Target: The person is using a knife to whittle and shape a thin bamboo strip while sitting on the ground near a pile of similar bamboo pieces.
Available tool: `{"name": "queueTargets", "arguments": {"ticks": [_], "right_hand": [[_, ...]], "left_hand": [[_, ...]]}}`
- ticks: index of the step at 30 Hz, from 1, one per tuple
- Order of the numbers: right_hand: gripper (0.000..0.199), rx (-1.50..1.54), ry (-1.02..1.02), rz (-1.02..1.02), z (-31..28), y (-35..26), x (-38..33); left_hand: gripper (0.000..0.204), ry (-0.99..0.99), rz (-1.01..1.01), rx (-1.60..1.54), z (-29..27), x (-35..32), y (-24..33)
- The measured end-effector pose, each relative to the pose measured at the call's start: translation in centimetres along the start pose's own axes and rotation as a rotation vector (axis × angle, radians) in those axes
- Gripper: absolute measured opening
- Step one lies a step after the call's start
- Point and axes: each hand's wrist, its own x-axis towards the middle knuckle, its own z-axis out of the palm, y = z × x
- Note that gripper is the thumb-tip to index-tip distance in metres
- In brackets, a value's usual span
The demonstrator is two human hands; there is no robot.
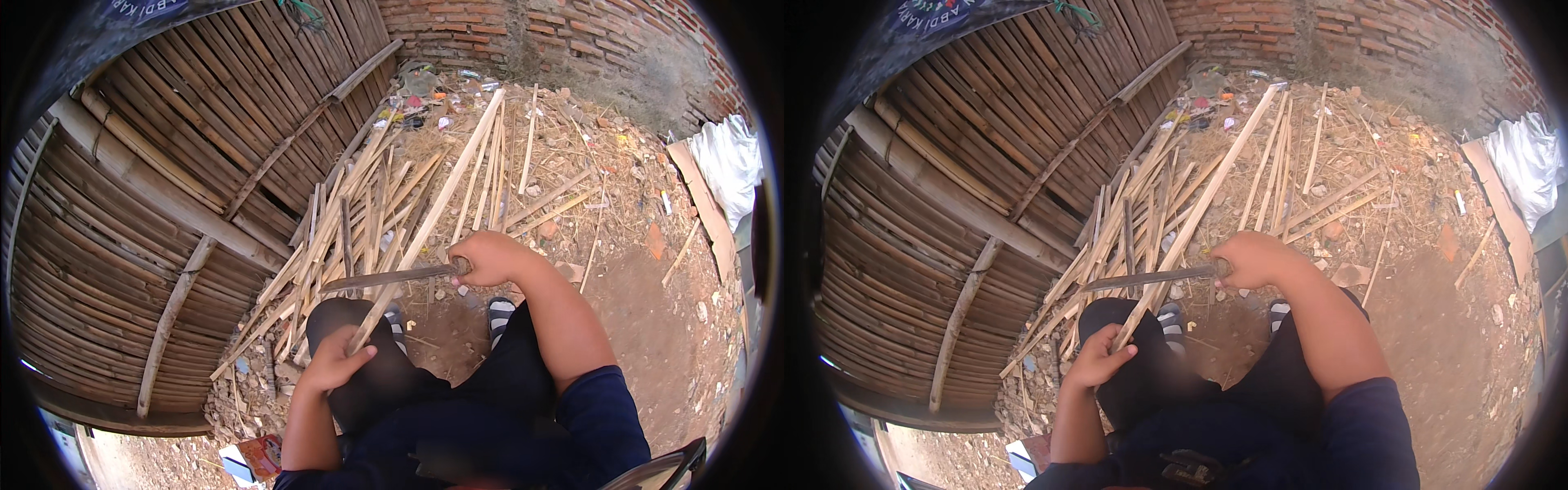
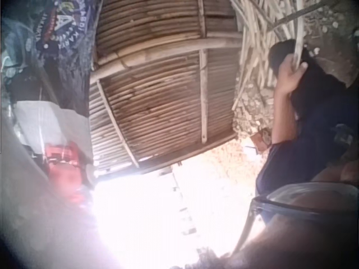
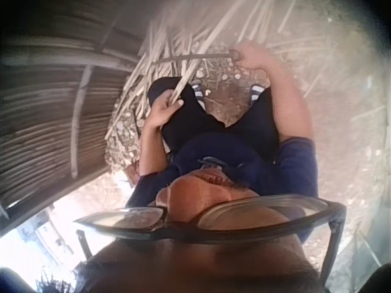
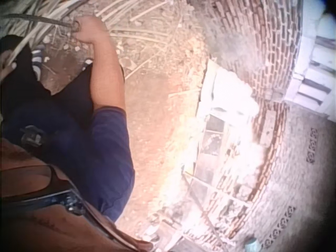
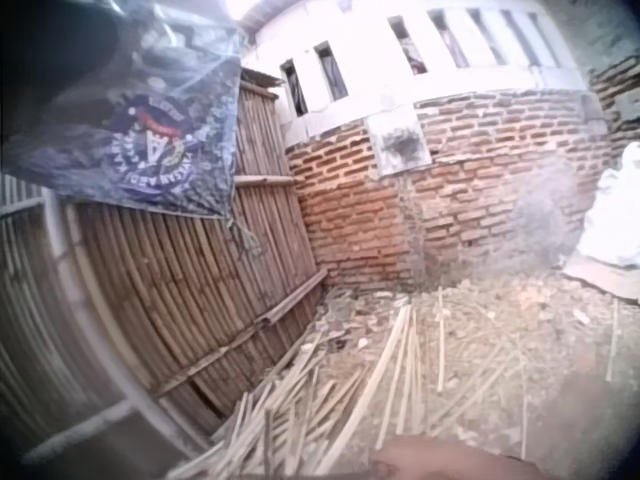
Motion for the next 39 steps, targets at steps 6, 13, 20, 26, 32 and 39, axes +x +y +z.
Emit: {"name": "queueTargets", "arguments": {"ticks": [6,13,20,26,32,39], "right_hand": [[0.052,0.179,0.256,0.428,-2.4,4.4,-1.4],[0.054,0.114,0.096,0.326,-2.3,1.6,-1.5],[0.045,0.022,-0.043,0.028,0.2,-0.7,0.1],[0.054,0.125,0.159,0.358,-2.1,4.1,-1.2],[0.055,0.184,0.233,0.416,-2.4,3.9,-2.2],[0.048,0.031,-0.072,0.113,-0.1,-0.1,-0.2]], "left_hand": [[0.036,0.006,-0.024,-0.008,0.1,0.1,0.7],[0.037,0.010,-0.008,-0.038,0.2,0.2,0.3],[0.035,0.012,-0.011,-0.039,0.1,-0.1,0.2],[0.036,0.025,-0.011,0.007,0.3,0.0,0.7],[0.033,0.007,0.018,-0.015,0.4,0.2,0.2],[0.026,0.005,0.121,-0.057,0.7,0.5,-0.9]]}}
